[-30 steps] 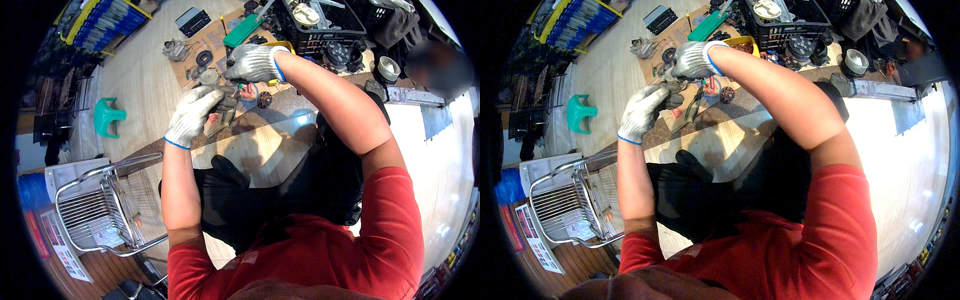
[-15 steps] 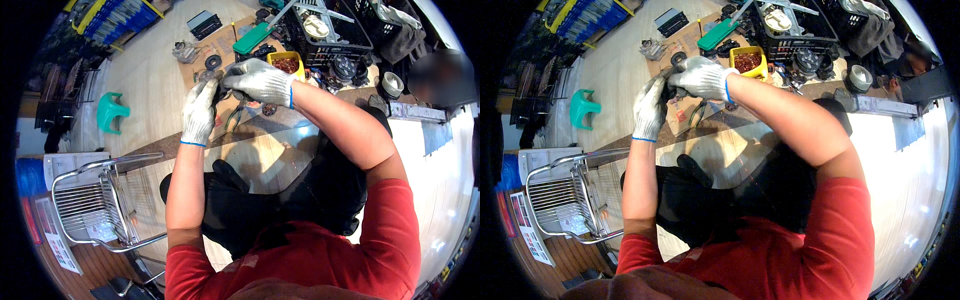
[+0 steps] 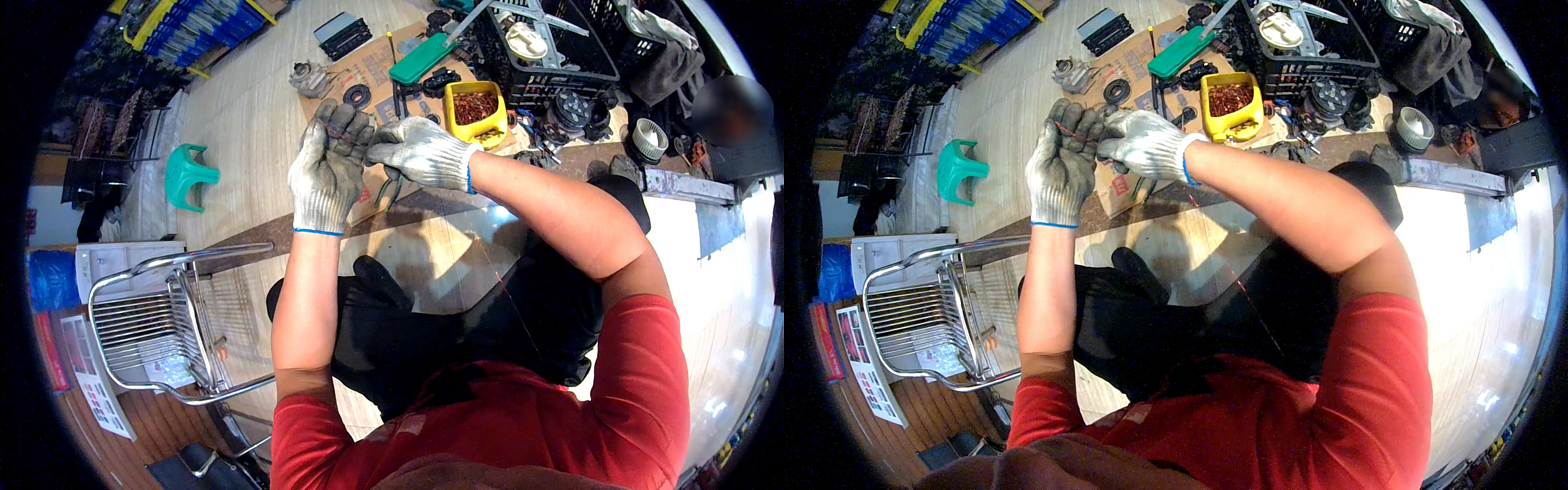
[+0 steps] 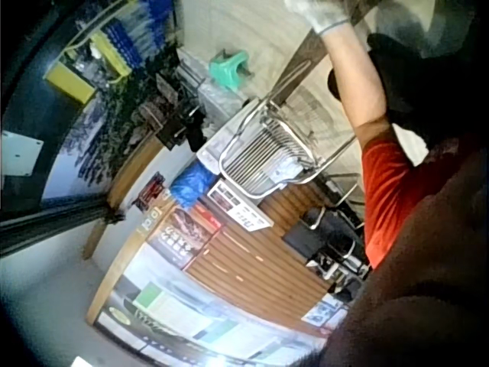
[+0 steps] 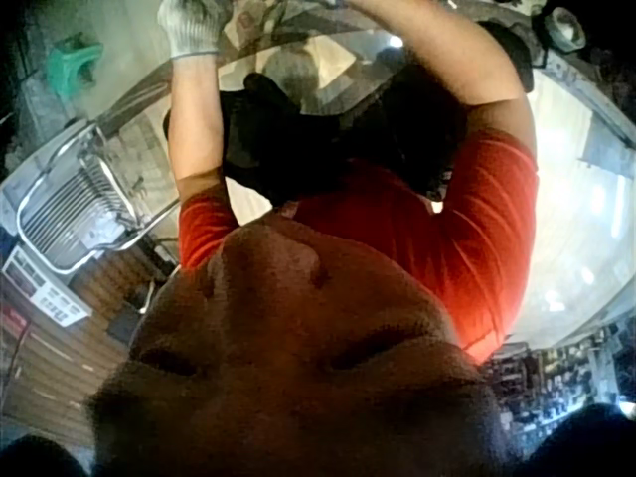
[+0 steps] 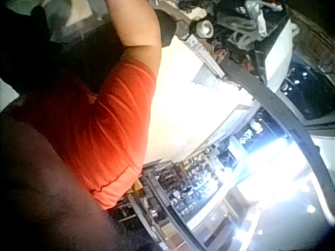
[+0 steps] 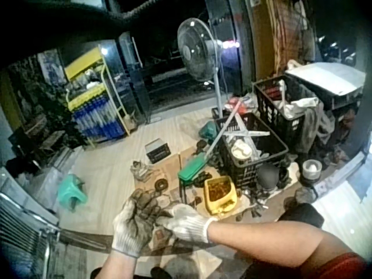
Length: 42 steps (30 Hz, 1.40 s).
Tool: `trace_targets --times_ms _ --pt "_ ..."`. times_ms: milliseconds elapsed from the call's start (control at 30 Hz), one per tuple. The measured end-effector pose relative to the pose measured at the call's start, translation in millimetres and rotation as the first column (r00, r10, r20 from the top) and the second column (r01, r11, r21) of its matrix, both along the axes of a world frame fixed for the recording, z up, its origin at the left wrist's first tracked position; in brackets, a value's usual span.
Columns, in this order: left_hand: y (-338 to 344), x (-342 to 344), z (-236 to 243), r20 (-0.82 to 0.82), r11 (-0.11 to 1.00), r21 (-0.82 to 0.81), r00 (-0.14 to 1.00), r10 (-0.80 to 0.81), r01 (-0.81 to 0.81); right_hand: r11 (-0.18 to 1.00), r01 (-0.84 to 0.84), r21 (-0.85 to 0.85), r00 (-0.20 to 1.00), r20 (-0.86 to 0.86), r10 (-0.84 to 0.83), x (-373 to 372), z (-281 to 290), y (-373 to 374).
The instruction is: The person assembles or repairs a mechanical assembly by threading thin copper wire through components and securing it.
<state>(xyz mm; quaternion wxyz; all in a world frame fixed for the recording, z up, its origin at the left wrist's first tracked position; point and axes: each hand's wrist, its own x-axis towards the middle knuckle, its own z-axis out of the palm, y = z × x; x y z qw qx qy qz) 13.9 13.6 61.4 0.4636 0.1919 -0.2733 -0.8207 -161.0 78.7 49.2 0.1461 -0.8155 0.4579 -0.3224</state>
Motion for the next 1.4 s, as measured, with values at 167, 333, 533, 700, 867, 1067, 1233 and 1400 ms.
trace_targets --times_ms 167,333,533,700,867,1067,1233,1400 --pt "-15.6 13.4 -11.5 -0.109 0.986 -0.075 0.982 -0.156 0.148 0.883 -0.031 0.469 0.950 0.287 -0.119 1.1 19.2 3.5" --pt "-17.1 21.8 -5.8 0.015 0.945 -0.138 0.954 -0.298 0.297 0.670 -0.046 0.740 0.971 0.192 -0.145 -24.2 37.3 0.9" --pt "-0.1 17.1 17.8 0.580 0.839 -0.134 0.728 -0.365 0.528 0.750 0.112 0.652 0.986 0.023 -0.167 -44.5 33.8 -14.8" --pt "5.3 7.8 12.5 0.823 0.795 -0.169 0.527 -0.211 0.582 0.958 0.091 0.271 0.982 -0.187 -0.041 -51.6 35.4 -16.9" --pt "-8.0 16.2 -18.1 0.888 0.696 -0.377 0.452 0.084 0.611 0.998 0.027 0.061 0.988 -0.154 -0.017 -42.9 21.9 -18.1" --pt "1.9 3.3 -6.0 0.689 0.912 -0.261 0.723 -0.053 0.315 0.719 0.008 0.695 0.827 0.400 -0.395 -12.4 43.5 6.5" --pt "-4.2 1.5 -10.6 0.249 0.992 -0.048 0.963 -0.098 0.114 0.816 -0.062 0.574 0.831 0.482 -0.276 -1.8 30.4 14.0" --pt "-0.1 0.6 -6.0 0.141 0.994 0.002 0.985 -0.104 0.105 0.810 0.021 0.586 0.869 0.389 -0.304 7.8 33.9 16.5"
